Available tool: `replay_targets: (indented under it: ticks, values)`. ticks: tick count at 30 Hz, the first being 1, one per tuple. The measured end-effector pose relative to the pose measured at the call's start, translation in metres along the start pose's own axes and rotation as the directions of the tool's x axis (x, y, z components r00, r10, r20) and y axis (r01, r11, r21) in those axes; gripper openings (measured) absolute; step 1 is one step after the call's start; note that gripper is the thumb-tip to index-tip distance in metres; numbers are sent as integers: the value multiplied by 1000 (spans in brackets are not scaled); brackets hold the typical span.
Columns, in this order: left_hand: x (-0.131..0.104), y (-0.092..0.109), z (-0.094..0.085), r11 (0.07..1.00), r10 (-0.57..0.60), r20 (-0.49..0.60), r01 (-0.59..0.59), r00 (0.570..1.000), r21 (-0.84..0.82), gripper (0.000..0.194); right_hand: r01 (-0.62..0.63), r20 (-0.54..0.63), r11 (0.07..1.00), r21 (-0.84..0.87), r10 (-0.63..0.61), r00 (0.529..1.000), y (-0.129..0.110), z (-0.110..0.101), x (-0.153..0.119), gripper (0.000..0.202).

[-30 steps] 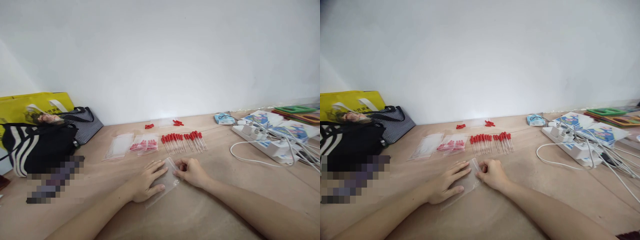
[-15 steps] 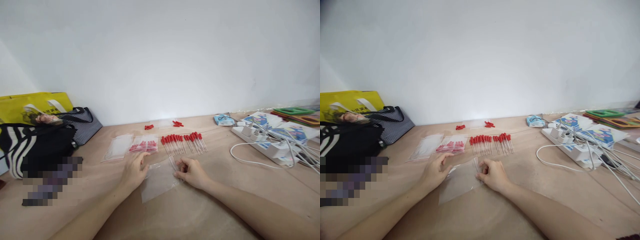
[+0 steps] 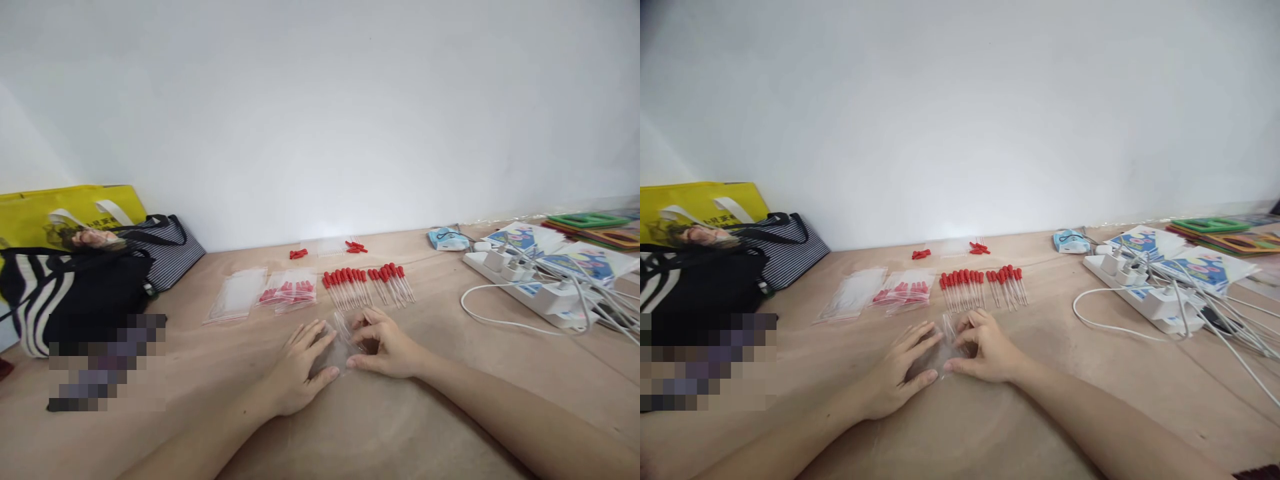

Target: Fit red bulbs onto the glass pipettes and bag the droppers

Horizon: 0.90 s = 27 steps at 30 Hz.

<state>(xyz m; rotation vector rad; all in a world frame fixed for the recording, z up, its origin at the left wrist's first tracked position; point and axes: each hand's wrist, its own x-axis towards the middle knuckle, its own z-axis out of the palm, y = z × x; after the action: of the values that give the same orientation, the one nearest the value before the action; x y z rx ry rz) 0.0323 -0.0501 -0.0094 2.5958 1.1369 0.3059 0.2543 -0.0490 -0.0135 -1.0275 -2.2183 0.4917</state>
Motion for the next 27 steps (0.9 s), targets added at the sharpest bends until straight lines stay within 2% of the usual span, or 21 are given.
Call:
replay_targets:
  ticks: [3, 5, 7, 10, 12, 14, 15, 17, 18, 19, 20, 21, 23, 25, 27]
  values:
    - [3, -7, 2, 995, -28, -110, 17, 994, -95, 50, 228, 138, 974, 10, -227, 964, 1, -10, 0, 30]
    - [6, -13, 1, 988, -47, -192, 18, 980, -153, 46, 259, 227, 963, 78, -270, 936, 3, -14, -1, 33]
    - [10, -19, -3, 974, -111, -202, 66, 973, -216, 49, 228, 282, 964, 135, -258, 924, 7, -14, -3, 41]
    - [13, -25, -15, 927, -223, -41, 199, 974, -319, 58, 213, 315, 967, 141, -248, 916, 13, -14, -5, 49]
    - [13, -26, -25, 901, -254, 95, 271, 962, -337, 47, 245, 329, 964, 101, -264, 907, 14, -14, -5, 50]
    - [14, -28, -34, 905, -293, 121, 316, 948, -284, 31, 272, 347, 961, 37, -268, 899, 15, -14, -5, 52]
    - [14, -29, -38, 918, -323, 57, 327, 945, -225, 24, 281, 354, 960, 4, -264, 897, 14, -15, -6, 54]
    - [14, -30, -42, 943, -332, -208, 325, 920, -70, 16, 292, 352, 955, -45, -258, 900, 14, -15, -5, 59]
    - [14, -29, -42, 956, -274, -336, 292, 901, 1, 14, 297, 342, 953, -55, -262, 903, 13, -14, -5, 60]
    - [13, -28, -41, 973, -182, -408, 224, 895, 57, 15, 303, 329, 951, -55, -269, 905, 12, -14, -5, 59]
    - [12, -26, -39, 989, -72, -413, 119, 908, 91, 17, 306, 315, 951, -49, -276, 908, 12, -15, -5, 57]
    - [11, -23, -36, 995, 38, -364, -2, 931, 99, 21, 306, 305, 951, -41, -280, 910, 11, -15, -5, 52]
    - [9, -19, -28, 979, 204, -185, -195, 961, 65, 36, 289, 304, 957, -18, -270, 914, 10, -16, -5, 42]
    - [8, -16, -22, 969, 246, -39, -245, 969, 31, 51, 259, 315, 966, 21, -252, 915, 10, -18, -5, 35]
    - [7, -16, -18, 976, 215, 55, -216, 975, 8, 55, 226, 301, 970, 86, -241, 923, 11, -18, -6, 31]
